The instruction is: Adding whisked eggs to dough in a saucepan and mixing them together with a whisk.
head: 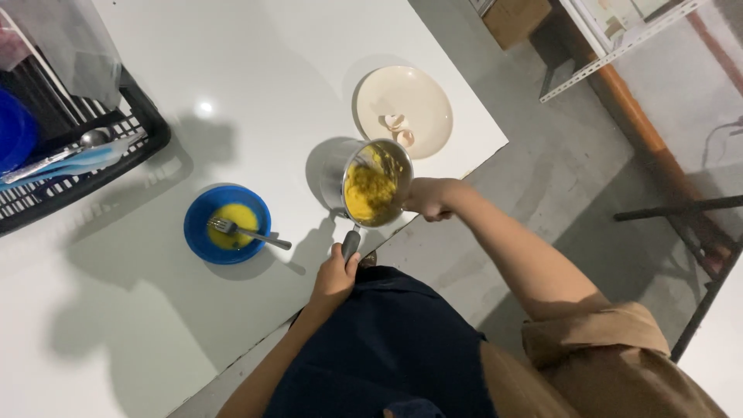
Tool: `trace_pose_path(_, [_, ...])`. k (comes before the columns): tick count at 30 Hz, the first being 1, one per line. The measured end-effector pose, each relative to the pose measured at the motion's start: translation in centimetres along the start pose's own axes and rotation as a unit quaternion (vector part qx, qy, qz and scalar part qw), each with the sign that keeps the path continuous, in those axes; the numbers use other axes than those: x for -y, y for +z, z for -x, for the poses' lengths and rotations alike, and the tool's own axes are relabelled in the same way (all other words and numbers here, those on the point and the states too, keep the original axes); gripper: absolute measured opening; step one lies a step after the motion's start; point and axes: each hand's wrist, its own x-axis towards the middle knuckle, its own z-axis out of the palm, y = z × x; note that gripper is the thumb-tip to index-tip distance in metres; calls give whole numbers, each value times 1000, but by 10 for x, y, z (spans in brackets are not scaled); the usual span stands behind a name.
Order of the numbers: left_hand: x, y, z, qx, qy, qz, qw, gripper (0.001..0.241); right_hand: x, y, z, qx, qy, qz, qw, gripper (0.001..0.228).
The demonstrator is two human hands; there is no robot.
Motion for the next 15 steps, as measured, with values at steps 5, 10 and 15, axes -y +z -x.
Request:
trace_pose_path(5, [24,0,-10,8,14,29,999,42,-14,-19,29,154,39,-253,954,44])
trace_pose_path(10, [31,-25,-19,56,6,78,995,38,-65,31,5,177,-53,-511,839,52])
trace_pose_path(15, [36,-46,-14,75,-18,98,992,38,-56,46,1,17,-80,-286,955,44])
